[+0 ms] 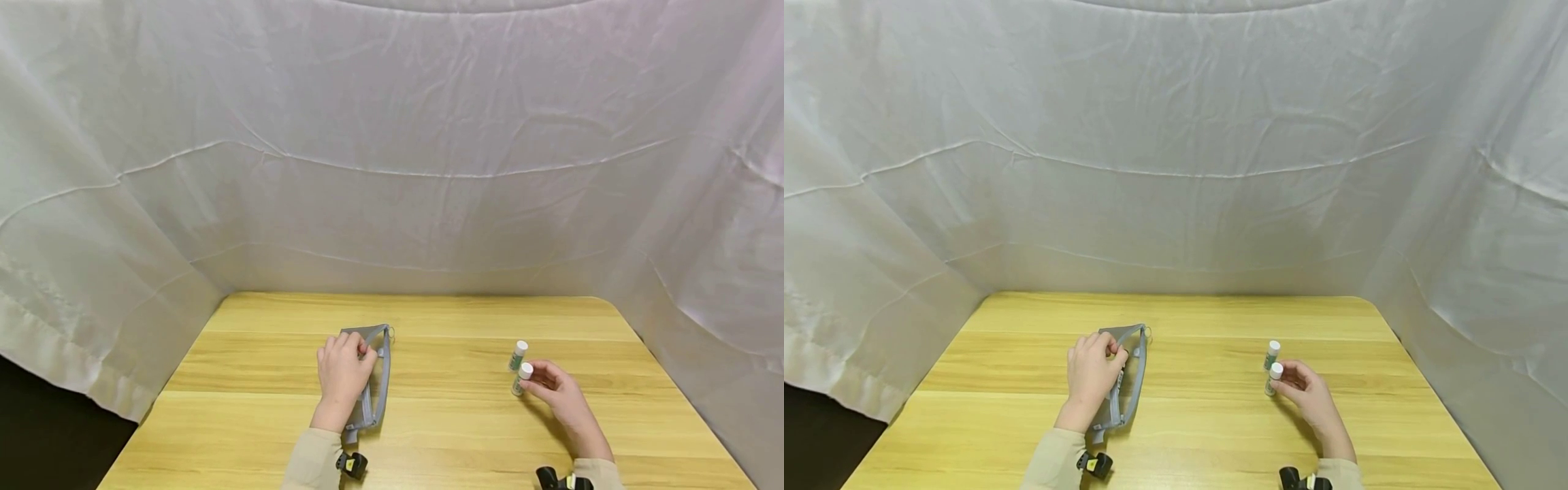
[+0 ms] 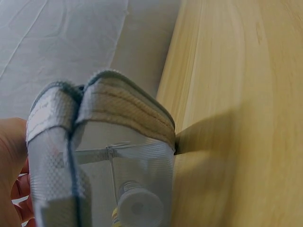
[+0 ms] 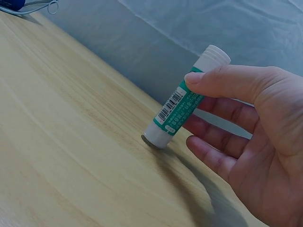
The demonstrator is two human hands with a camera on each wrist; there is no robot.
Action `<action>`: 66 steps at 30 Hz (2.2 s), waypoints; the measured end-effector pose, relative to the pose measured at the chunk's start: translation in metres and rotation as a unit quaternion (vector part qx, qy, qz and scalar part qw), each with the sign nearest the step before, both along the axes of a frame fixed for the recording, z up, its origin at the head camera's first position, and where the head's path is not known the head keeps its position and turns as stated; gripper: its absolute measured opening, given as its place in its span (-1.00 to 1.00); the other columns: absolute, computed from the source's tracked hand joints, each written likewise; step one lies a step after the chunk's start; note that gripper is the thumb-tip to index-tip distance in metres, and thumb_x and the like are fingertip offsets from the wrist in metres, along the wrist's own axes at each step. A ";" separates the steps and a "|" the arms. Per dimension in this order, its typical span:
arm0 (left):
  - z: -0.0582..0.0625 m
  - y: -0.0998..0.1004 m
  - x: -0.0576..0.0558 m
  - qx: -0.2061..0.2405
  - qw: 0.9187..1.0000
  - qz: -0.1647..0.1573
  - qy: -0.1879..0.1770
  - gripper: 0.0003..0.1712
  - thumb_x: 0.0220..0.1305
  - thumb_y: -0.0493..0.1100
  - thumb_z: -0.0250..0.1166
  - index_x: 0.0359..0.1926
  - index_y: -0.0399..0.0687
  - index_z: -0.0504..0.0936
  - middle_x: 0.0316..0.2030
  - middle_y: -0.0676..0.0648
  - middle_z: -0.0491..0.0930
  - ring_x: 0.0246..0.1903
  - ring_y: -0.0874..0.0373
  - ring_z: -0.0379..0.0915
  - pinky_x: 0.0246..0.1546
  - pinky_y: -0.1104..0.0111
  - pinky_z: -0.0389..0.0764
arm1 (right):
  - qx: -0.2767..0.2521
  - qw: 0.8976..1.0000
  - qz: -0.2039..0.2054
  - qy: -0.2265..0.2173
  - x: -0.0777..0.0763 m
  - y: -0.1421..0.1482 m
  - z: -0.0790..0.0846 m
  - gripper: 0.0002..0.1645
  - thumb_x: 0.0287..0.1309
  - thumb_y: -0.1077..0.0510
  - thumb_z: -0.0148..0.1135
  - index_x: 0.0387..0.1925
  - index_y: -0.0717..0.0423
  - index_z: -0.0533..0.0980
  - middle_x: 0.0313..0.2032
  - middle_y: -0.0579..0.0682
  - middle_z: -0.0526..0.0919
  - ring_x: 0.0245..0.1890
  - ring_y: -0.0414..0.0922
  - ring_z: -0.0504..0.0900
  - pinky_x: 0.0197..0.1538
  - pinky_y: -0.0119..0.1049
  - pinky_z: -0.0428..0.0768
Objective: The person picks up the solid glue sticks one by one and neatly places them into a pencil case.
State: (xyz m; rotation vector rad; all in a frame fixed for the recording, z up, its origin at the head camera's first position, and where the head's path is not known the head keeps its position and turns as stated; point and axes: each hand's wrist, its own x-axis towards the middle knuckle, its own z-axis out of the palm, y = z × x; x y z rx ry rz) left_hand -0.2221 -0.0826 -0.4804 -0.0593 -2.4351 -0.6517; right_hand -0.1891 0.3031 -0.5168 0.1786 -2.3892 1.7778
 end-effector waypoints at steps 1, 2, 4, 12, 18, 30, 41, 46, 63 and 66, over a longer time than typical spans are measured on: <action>0.000 0.000 0.000 0.000 1.000 0.000 0.001 -0.78 -0.01 -0.12 0.33 -0.59 0.08 0.41 -0.58 0.09 0.39 -0.46 0.11 0.24 -0.34 0.30 0.14 | 0.002 1.000 -0.004 -0.005 0.000 0.000 0.000 -0.58 0.09 0.36 0.29 -0.04 0.51 0.42 -0.27 -0.41 0.66 -0.24 -0.44 0.61 -0.15 -0.57 0.54; -0.001 0.000 0.000 0.000 1.000 -0.001 0.002 -0.78 -0.01 -0.12 0.33 -0.59 0.08 0.41 -0.58 0.09 0.39 -0.46 0.11 0.24 -0.34 0.30 0.13 | 0.004 1.000 -0.006 -0.007 0.000 0.000 0.001 -0.58 0.09 0.35 0.30 -0.04 0.50 0.42 -0.27 -0.41 0.66 -0.24 -0.44 0.61 -0.14 -0.57 0.53; -0.001 0.000 -0.001 0.000 1.000 0.000 0.007 -0.78 -0.02 -0.13 0.33 -0.59 0.08 0.41 -0.59 0.09 0.39 -0.47 0.12 0.23 -0.34 0.30 0.13 | 0.008 1.000 -0.009 -0.010 0.000 -0.001 0.001 -0.57 0.09 0.33 0.31 -0.03 0.49 0.43 -0.27 -0.42 0.65 -0.23 -0.44 0.61 -0.14 -0.57 0.53; -0.001 0.001 -0.001 0.003 1.000 -0.004 0.007 -0.79 -0.01 -0.14 0.32 -0.59 0.07 0.42 -0.58 0.10 0.38 -0.47 0.12 0.22 -0.34 0.31 0.13 | 0.005 1.000 0.000 0.001 -0.002 -0.002 -0.001 -0.57 0.09 0.35 0.30 -0.03 0.50 0.43 -0.26 -0.44 0.65 -0.22 -0.44 0.62 -0.13 -0.57 0.54; -0.001 0.001 -0.001 0.006 1.000 -0.004 0.002 -0.81 -0.01 -0.15 0.31 -0.58 0.06 0.43 -0.57 0.09 0.40 -0.46 0.11 0.23 -0.33 0.30 0.14 | -0.016 1.000 0.014 0.022 -0.003 -0.005 0.000 -0.58 0.06 0.40 0.29 -0.05 0.55 0.41 -0.26 -0.41 0.67 -0.23 -0.44 0.63 -0.15 -0.58 0.55; -0.001 0.001 -0.001 0.006 1.000 -0.006 -0.002 -0.79 0.00 -0.13 0.33 -0.57 0.07 0.42 -0.57 0.09 0.41 -0.46 0.11 0.24 -0.32 0.30 0.15 | -0.032 0.998 0.038 0.048 -0.005 -0.009 -0.005 -0.62 0.03 0.48 0.26 -0.10 0.58 0.40 -0.25 -0.38 0.67 -0.23 -0.44 0.63 -0.16 -0.57 0.56; 0.000 0.000 0.000 0.002 1.000 -0.004 0.001 -0.78 -0.02 -0.12 0.34 -0.58 0.08 0.42 -0.58 0.09 0.39 -0.46 0.11 0.24 -0.33 0.30 0.14 | -0.024 0.997 0.058 0.049 -0.005 -0.017 -0.002 -0.62 0.05 0.45 0.27 -0.08 0.56 0.41 -0.24 -0.37 0.66 -0.22 -0.43 0.62 -0.15 -0.57 0.56; -0.001 -0.001 0.000 -0.003 1.000 -0.003 0.009 -0.78 -0.03 -0.12 0.35 -0.58 0.07 0.43 -0.58 0.08 0.40 -0.46 0.10 0.24 -0.34 0.30 0.15 | -0.020 0.996 0.064 0.057 -0.006 -0.021 -0.001 -0.63 0.04 0.45 0.28 -0.10 0.55 0.42 -0.25 -0.38 0.66 -0.23 -0.43 0.62 -0.15 -0.57 0.56; -0.002 -0.002 -0.001 0.000 1.000 -0.001 0.005 -0.79 -0.03 -0.11 0.33 -0.59 0.10 0.42 -0.58 0.11 0.40 -0.47 0.14 0.22 -0.34 0.31 0.15 | -0.037 0.991 0.111 0.061 -0.009 -0.034 -0.001 -0.63 0.04 0.48 0.24 -0.11 0.61 0.38 -0.23 -0.35 0.65 -0.21 -0.41 0.63 -0.14 -0.54 0.58; -0.002 -0.002 -0.001 0.001 1.000 -0.001 -0.003 -0.79 -0.02 -0.11 0.33 -0.58 0.09 0.42 -0.57 0.10 0.41 -0.46 0.13 0.23 -0.33 0.30 0.16 | -0.038 0.991 0.115 0.057 -0.010 -0.036 -0.001 -0.62 0.04 0.48 0.25 -0.10 0.61 0.37 -0.23 -0.35 0.64 -0.21 -0.40 0.63 -0.15 -0.53 0.59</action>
